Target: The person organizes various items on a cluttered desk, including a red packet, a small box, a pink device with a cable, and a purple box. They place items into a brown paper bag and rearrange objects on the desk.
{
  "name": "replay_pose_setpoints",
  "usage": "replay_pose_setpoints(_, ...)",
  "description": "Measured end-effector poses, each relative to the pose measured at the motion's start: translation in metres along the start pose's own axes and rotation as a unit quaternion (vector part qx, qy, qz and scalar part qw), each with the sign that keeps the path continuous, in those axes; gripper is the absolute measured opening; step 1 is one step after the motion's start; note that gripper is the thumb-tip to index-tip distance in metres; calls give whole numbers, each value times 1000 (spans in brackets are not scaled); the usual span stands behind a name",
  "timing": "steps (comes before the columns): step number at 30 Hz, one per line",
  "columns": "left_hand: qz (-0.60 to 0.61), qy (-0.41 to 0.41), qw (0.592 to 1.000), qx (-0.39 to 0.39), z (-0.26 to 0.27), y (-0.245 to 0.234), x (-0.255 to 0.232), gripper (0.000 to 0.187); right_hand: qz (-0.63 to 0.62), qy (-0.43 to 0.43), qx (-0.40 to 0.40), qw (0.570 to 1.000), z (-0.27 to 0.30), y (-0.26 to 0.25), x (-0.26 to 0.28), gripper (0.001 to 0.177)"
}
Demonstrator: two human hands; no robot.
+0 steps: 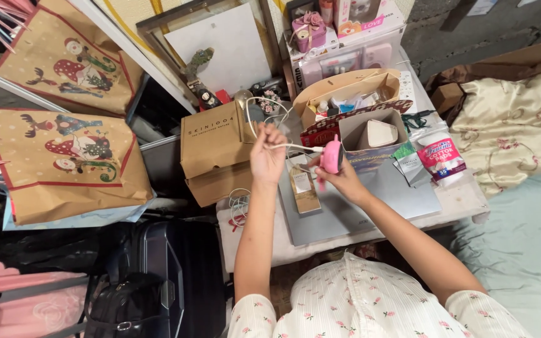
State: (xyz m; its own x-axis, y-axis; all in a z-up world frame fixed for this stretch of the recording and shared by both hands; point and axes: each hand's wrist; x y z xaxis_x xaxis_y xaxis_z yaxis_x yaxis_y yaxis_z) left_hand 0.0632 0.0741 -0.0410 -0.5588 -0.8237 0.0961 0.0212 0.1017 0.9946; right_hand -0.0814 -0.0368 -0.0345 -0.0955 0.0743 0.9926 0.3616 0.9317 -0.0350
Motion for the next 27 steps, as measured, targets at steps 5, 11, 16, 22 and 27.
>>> replay_pose_setpoints(5, -63, -42, 992, -105, 15, -31, 16, 9, -11, -33, 1, 999, -3, -11, -16, 21)
replay_pose_setpoints(11, -163, -137, 976, -52, 34, -53, 20, 40, 69, -72, -56, 993, 16, -29, -19, 34)
replay_pose_setpoints(16, -334, -235, 908, 94, 39, -53, 27, 98, 82, -54, -108, 989, 36, -61, -16, 24)
replay_pose_setpoints(22, -635, -120, 752, 128, 27, -41, 64, 108, 90, -34, -146, 985, 53, -86, -22, 17)
replay_pose_setpoints(27, -699, -6, 680, 221, -1, -76, 94, 108, 94, -45, -167, 980, 66, -94, -50, 20)
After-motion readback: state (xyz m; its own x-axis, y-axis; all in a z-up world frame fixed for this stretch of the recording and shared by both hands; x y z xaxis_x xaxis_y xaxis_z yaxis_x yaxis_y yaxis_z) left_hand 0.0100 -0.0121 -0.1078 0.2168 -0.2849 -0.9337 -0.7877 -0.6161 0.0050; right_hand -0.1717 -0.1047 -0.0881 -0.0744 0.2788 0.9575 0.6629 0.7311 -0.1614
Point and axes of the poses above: each hand's wrist, its own z-axis away from the middle knuckle, its own y-axis out of the palm, x = y × z, and after that the axes turned 15 degrees about z, right-handed
